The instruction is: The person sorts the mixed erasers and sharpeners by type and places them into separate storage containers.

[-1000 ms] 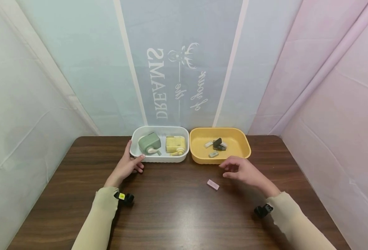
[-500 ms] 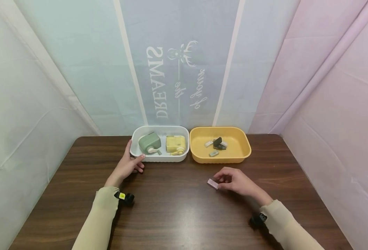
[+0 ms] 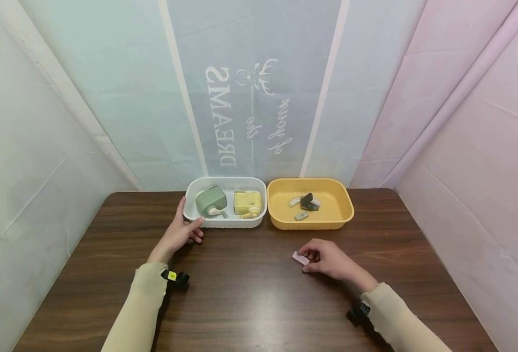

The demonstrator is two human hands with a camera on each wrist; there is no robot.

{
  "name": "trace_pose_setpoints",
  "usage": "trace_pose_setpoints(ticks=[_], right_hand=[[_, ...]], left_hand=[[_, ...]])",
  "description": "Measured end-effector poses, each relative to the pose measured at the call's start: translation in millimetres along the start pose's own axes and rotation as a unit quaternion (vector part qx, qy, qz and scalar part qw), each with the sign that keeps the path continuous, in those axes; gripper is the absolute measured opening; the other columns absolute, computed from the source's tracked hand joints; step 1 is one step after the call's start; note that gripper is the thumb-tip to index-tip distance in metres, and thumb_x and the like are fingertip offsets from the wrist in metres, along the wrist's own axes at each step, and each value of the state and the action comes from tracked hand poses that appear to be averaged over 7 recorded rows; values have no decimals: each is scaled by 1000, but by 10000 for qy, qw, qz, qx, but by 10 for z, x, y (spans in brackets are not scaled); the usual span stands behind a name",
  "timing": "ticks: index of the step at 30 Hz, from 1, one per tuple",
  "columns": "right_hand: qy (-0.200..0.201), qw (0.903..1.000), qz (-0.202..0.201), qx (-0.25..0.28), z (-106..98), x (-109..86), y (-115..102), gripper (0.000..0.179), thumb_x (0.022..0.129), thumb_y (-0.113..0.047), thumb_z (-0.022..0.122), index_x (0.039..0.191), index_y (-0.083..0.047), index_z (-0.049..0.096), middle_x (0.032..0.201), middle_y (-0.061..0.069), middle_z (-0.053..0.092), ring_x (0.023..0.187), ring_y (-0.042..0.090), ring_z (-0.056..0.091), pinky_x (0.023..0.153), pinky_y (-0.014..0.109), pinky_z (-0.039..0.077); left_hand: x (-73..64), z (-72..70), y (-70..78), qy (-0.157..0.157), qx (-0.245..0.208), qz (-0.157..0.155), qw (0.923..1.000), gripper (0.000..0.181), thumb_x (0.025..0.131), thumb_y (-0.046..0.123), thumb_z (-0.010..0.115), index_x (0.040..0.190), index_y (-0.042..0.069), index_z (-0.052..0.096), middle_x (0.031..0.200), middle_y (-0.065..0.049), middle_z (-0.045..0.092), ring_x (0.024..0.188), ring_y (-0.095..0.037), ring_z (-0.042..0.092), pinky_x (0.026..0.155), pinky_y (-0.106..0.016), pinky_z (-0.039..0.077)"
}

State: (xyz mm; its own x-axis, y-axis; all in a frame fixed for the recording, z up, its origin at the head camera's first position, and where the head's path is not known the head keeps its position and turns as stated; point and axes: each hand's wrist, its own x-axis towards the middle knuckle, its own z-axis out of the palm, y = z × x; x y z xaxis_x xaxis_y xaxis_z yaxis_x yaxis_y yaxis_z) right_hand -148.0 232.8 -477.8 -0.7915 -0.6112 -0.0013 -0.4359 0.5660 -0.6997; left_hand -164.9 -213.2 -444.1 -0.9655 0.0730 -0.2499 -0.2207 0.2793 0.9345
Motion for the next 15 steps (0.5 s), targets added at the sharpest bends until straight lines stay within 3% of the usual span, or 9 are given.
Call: trace_pose_setpoints(ticks=[8, 11, 15], right_hand=[[33, 9999, 63, -138, 11, 21, -17, 27, 81, -9, 83, 104, -15, 71, 89, -7, 61, 80, 10, 58, 70, 27, 49], [21, 9998, 137, -139, 2, 25, -21, 27, 81, -8, 83, 103, -15, 70, 88, -7, 61, 80, 10, 57, 70, 27, 49], [-9, 9996, 264, -119, -10, 29, -41, 27, 81, -7, 82, 104, -14, 70, 88, -6, 61, 80, 11, 57, 70, 27, 49]], left_hand=[[139, -12, -234, 163, 96, 82, 9998, 96, 101, 32, 61, 158, 34, -16, 78, -15, 70, 66, -28, 70, 64, -37, 51], [136, -11, -241, 170, 110, 125, 9997, 97, 100, 36, 62, 158, 34, -16, 78, -13, 70, 65, -27, 70, 64, -37, 52], [24, -2, -62, 57, 0, 29, 10000, 96, 101, 29, 61, 159, 27, -15, 82, -23, 69, 70, -36, 70, 67, -41, 52]])
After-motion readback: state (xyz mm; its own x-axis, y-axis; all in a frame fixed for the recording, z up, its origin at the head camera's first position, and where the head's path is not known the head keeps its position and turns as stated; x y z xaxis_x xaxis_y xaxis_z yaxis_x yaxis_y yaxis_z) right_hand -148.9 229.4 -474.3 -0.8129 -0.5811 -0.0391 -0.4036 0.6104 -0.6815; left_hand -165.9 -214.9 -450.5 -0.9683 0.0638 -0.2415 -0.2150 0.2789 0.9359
